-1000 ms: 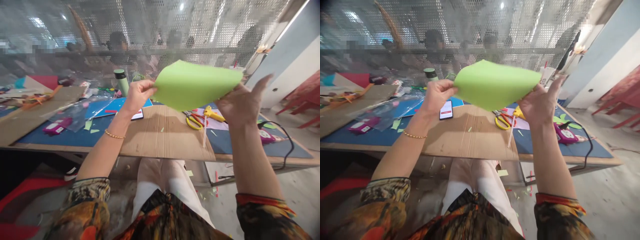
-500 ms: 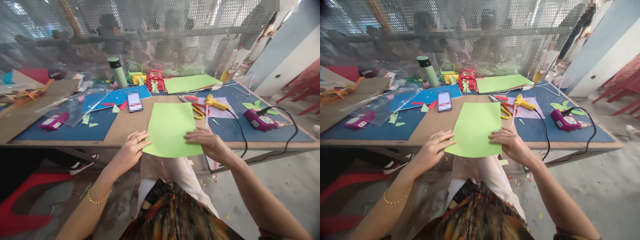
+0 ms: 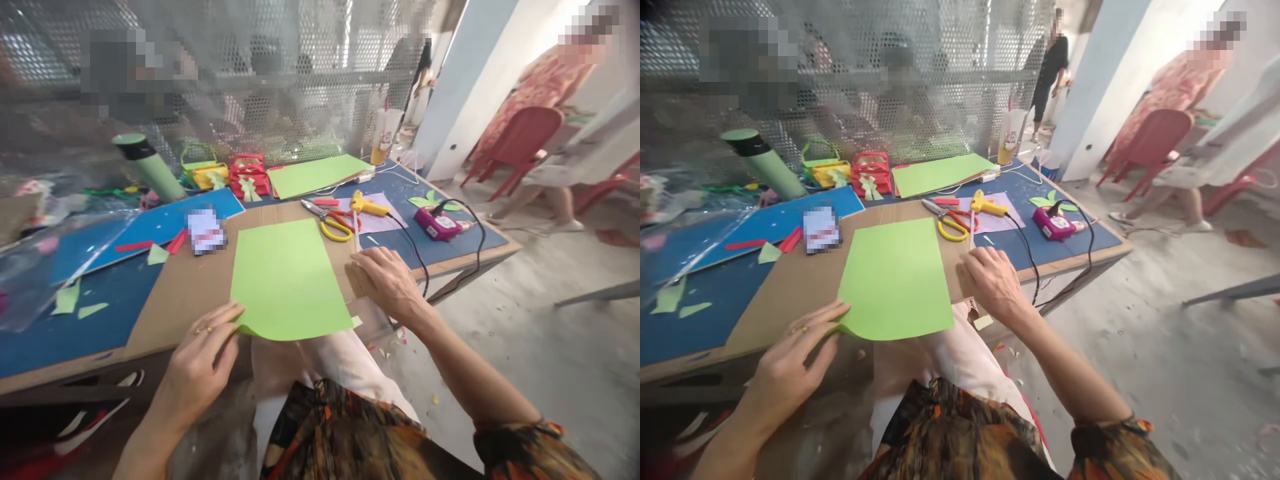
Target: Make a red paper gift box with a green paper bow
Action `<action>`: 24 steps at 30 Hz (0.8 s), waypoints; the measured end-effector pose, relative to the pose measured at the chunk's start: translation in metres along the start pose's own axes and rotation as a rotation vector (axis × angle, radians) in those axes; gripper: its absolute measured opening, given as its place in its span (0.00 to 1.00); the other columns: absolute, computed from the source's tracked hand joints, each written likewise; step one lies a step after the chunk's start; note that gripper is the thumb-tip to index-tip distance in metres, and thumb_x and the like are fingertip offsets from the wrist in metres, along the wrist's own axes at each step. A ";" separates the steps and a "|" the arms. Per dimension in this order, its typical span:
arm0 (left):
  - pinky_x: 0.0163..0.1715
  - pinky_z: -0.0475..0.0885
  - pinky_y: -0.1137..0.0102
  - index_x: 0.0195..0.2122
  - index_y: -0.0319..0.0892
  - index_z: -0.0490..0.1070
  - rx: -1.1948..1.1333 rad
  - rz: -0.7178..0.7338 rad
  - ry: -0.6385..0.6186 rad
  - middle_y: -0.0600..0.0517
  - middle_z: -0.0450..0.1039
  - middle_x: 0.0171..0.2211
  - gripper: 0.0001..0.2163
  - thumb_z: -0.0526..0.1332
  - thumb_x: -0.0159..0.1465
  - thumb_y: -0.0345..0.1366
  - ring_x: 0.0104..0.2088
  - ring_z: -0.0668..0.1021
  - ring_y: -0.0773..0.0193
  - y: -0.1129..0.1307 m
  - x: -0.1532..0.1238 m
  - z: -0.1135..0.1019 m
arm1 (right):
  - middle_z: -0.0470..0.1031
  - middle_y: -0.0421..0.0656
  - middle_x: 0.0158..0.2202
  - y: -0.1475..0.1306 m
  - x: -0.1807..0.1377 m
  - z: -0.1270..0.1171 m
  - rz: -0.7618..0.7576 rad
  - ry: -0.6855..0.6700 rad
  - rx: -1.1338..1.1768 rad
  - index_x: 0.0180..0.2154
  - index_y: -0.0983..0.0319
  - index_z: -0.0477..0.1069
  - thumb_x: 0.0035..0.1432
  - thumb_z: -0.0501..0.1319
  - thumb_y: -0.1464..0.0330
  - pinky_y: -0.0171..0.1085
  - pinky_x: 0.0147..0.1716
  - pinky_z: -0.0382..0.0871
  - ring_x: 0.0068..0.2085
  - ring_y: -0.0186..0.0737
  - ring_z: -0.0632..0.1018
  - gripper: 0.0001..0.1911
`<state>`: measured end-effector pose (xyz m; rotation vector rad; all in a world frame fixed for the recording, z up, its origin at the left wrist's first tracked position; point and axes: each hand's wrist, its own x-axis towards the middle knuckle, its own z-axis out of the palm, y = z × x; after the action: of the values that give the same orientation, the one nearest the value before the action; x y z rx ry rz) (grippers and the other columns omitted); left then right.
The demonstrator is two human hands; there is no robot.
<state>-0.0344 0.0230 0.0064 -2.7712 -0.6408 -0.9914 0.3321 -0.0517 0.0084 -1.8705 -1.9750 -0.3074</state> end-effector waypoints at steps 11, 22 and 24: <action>0.55 0.79 0.57 0.51 0.40 0.74 0.086 0.032 0.079 0.41 0.85 0.49 0.10 0.59 0.74 0.22 0.52 0.87 0.52 0.001 0.016 0.016 | 0.84 0.55 0.53 0.001 0.042 -0.027 0.418 -0.399 -0.258 0.59 0.63 0.71 0.72 0.49 0.74 0.41 0.39 0.62 0.49 0.52 0.85 0.20; 0.56 0.76 0.55 0.48 0.41 0.72 0.058 0.052 0.066 0.42 0.84 0.47 0.10 0.60 0.71 0.21 0.52 0.85 0.51 0.002 0.020 0.016 | 0.82 0.59 0.53 0.030 0.053 -0.034 0.199 -0.136 -0.356 0.52 0.62 0.78 0.76 0.53 0.60 0.47 0.47 0.70 0.54 0.60 0.81 0.18; 0.55 0.75 0.56 0.46 0.42 0.72 0.038 0.042 0.062 0.42 0.84 0.47 0.09 0.60 0.71 0.21 0.51 0.85 0.51 0.002 0.021 0.017 | 0.80 0.61 0.55 0.024 0.082 -0.028 0.144 -0.179 -0.275 0.54 0.63 0.78 0.77 0.51 0.62 0.47 0.50 0.71 0.57 0.60 0.80 0.20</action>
<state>-0.0092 0.0325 0.0062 -2.6980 -0.5848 -1.0401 0.3575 0.0120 0.0663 -2.2722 -1.9796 -0.3981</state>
